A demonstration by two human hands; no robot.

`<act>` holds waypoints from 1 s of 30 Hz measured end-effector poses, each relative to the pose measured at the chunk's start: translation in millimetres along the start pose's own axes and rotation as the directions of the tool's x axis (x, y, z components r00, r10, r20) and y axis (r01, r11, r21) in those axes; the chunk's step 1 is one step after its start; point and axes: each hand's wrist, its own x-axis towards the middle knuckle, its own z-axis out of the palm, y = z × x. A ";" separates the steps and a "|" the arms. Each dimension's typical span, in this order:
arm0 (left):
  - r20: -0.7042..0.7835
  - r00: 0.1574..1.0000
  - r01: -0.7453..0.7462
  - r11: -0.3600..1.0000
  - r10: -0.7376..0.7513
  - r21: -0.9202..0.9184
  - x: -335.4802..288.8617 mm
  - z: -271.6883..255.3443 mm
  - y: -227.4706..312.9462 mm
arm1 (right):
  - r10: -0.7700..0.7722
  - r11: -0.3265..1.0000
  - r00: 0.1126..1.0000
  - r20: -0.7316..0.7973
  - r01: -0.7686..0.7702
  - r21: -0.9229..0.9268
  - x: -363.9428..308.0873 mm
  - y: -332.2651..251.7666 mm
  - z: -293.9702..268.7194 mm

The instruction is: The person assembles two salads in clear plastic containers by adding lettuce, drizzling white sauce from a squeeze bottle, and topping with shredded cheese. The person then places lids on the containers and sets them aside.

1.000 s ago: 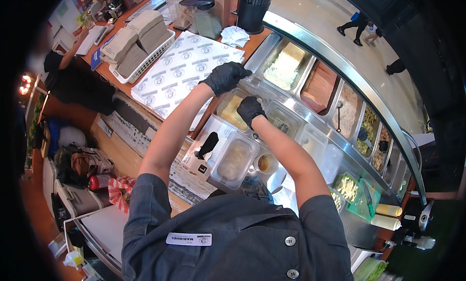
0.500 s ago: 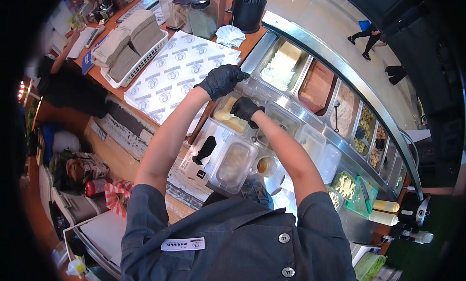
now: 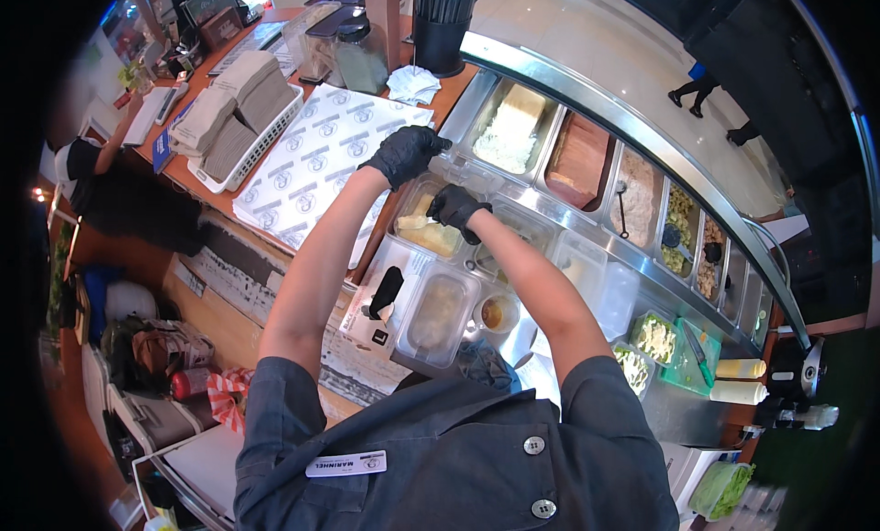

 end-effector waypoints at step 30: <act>-0.102 0.978 -0.199 0.950 0.180 -0.242 13.1 17.4 -65.6 | 0.478 0.870 0.692 -0.541 -0.288 0.400 -380.6 80.8 -124.0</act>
